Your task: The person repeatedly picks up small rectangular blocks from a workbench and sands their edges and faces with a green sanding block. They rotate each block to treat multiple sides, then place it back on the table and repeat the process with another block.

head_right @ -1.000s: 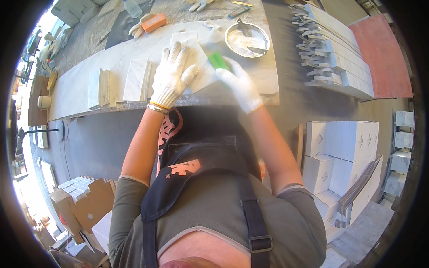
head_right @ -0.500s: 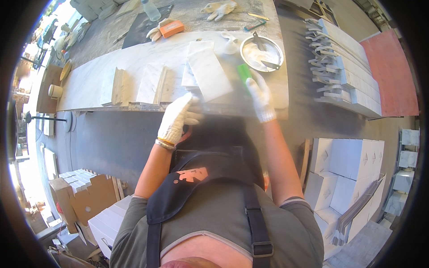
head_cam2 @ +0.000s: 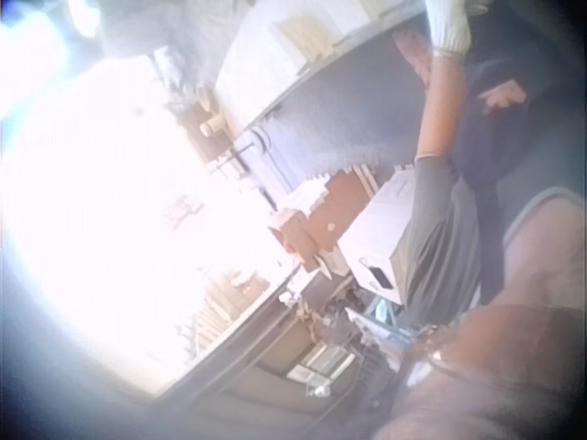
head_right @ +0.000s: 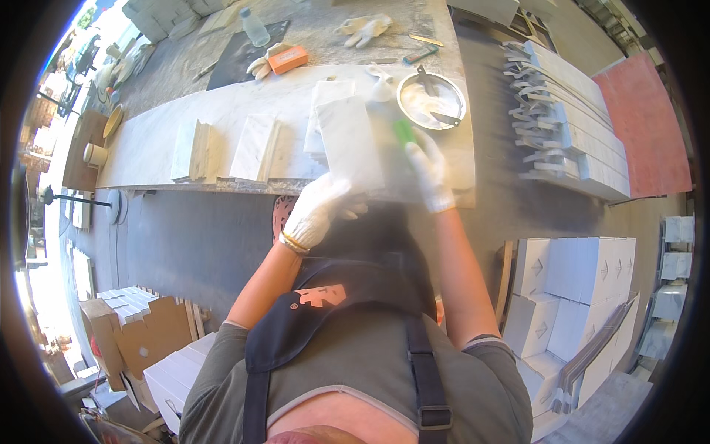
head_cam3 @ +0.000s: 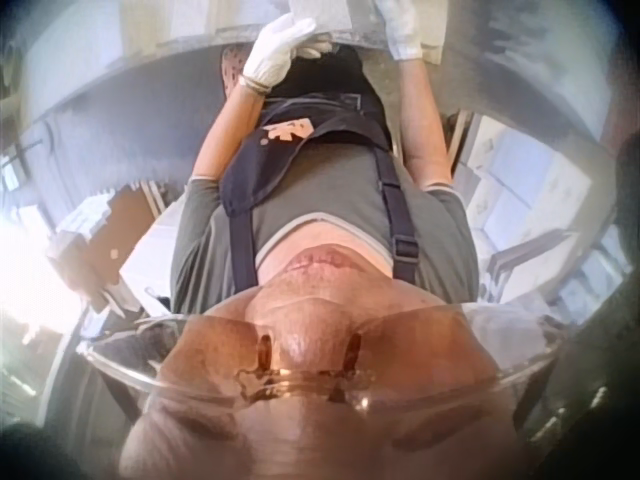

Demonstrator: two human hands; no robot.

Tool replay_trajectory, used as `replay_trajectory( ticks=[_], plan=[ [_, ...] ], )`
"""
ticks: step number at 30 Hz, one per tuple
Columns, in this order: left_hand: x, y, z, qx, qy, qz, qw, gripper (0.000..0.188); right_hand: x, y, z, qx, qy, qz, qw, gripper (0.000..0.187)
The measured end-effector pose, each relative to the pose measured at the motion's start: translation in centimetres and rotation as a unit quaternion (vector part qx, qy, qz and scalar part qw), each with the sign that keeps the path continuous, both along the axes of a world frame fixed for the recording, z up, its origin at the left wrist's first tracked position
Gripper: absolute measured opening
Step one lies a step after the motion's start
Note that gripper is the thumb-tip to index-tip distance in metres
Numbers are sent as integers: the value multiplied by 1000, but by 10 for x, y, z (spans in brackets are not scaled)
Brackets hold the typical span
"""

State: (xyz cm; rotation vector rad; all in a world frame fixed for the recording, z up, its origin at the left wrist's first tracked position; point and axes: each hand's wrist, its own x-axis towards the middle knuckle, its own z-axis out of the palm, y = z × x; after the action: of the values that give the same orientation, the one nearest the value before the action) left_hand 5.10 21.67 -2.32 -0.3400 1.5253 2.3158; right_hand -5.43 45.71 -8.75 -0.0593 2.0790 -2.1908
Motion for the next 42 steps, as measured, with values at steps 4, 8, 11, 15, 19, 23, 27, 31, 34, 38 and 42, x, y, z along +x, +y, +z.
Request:
replay_trajectory(
  ticks=[4, 8, 11, 15, 19, 23, 27, 31, 34, 38, 42],
  plan=[
    [17, -16, 6, 2, 52, -72, 996, 48, 4, -2, 7, 10, -3, -4, 1000, 60],
    [28, -22, 8, -4, 48, -92, 995, 49, 4, -4, 10, 17, -3, -3, 1000, 60],
    [35, -26, 10, -4, 44, -88, 995, 49, 2, -3, 7, 26, -8, -6, 1000, 60],
    [47, -51, 12, -25, 10, -43, 999, 46, -1, 0, -2, 27, 4, -6, 1000, 60],
    [49, -114, 15, -139, 83, 30, 986, 42, -6, 4, -12, 31, 1, -12, 999, 61],
    [34, -189, 19, -218, 94, 13, 971, 44, -11, 6, -17, 40, 7, -9, 999, 62],
    [2, -231, 6, -225, 22, 11, 974, 42, -10, 6, -11, 43, 5, -6, 999, 64],
    [-21, -244, -6, -232, -13, 32, 972, 43, -3, 3, 1, 38, -29, -15, 999, 64],
    [-28, -243, -5, -295, -46, 29, 954, 42, -2, 2, 4, 43, -32, -16, 998, 62],
    [-34, -235, 16, -531, -58, -3, 845, 45, -6, 4, -2, 47, -15, -13, 999, 61],
    [-32, -216, 47, -692, 27, -24, 721, 49, -9, 4, -6, 43, -12, -12, 999, 61]
  ],
)
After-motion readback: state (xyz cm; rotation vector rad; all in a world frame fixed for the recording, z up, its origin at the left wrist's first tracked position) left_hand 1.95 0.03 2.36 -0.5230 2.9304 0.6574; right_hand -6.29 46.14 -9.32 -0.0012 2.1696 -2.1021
